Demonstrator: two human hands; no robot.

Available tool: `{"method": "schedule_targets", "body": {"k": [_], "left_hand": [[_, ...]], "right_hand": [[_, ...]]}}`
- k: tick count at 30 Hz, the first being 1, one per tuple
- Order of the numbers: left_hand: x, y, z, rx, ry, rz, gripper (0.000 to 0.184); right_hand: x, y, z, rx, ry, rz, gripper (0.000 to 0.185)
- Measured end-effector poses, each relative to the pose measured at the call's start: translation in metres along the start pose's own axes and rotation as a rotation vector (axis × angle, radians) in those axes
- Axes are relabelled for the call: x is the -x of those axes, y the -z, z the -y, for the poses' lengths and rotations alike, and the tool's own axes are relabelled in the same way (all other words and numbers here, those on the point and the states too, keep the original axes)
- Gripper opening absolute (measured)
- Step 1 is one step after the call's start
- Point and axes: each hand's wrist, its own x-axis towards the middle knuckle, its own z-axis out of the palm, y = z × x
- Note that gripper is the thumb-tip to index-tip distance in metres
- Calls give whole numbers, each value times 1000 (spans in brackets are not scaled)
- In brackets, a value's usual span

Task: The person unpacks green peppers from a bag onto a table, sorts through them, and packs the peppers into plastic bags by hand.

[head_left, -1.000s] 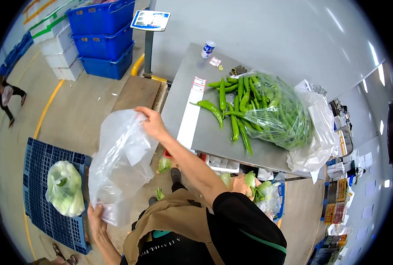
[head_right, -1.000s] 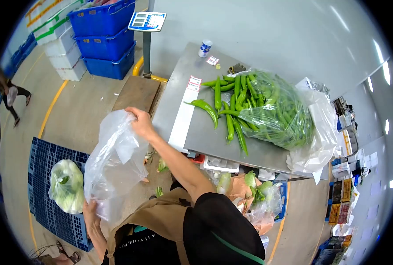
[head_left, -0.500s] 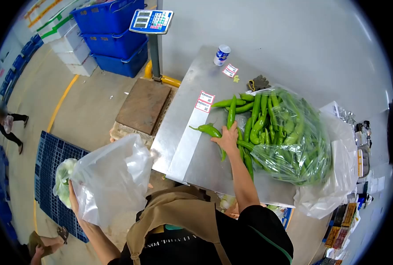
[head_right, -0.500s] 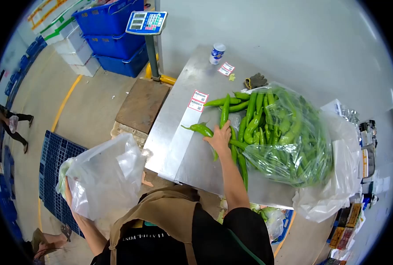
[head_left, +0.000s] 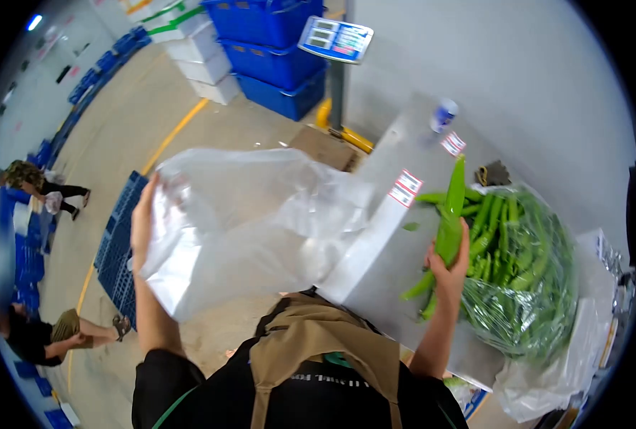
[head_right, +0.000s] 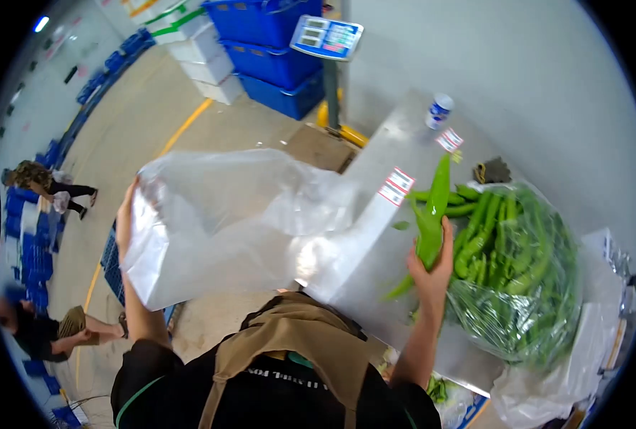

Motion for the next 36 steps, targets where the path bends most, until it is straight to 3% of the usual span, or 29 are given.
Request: {"method": "schedule_targets", "body": {"k": [3,4,6,7,9,10,11,13,14,15,16,19,22,25,26,28,30,31,32,34,35,36], "left_hand": [[11,-55,-16,-50,-37,-61,29],[14,-61,-21,-51,-46,-8,30],[22,-71,-26,-58,-52,107,31],[35,-91,-31,-75,-56,55,33],[47,-78,-35,87,15,325,31],[54,-71,-35,170,57,460,30],[64,-70,-38,124,72,386,29],[98,-112,-50,131,71,-250,31],[98,-81,-49,129,100,-214,31],[99,-46,-46,302,234,479,44],[106,-42,-44,399,233,541,49],[115,-41,-30,461,237,472,50],[112,-63,-16,499,267,400,53],[102,-111,1,483,303,94,55],[101,-122,10,495,316,13,56],[77,-95,48,555,334,510,57],[48,-81,79,377,328,446,56],[63,-105,74,352,282,337,52],[63,-108,78,340,280,446,51],[59,-107,86,320,270,667,48],[53,-112,93,474,315,760,51],[57,-120,98,448,284,698,53]], "right_hand": [[22,-43,58,-247,-56,558,83],[22,-59,65,-143,-91,747,85],[14,-115,81,159,149,976,81],[9,-140,70,39,-3,1038,78],[-15,-171,50,2,-443,936,66],[-35,-179,41,-78,-508,825,60],[-55,-184,30,-160,-573,710,55],[-96,-180,12,-237,-599,514,53],[-117,-174,4,-223,-576,440,52],[-134,-167,-4,-182,-540,389,51],[-148,-159,-10,-106,-495,347,50],[-179,-133,-34,347,-288,327,48],[-195,-109,-67,1000,123,422,47],[-188,-89,-104,1304,551,435,46],[-167,-89,-94,1346,502,385,46],[-129,-91,-44,1308,44,791,42],[-97,-77,-36,1220,219,999,39],[-81,-63,-18,1015,279,1023,33],[-65,-45,6,806,330,1039,28],[-50,6,50,363,-104,1067,24],[-51,39,53,319,-232,899,23],[-56,70,50,276,-355,729,22]]}}
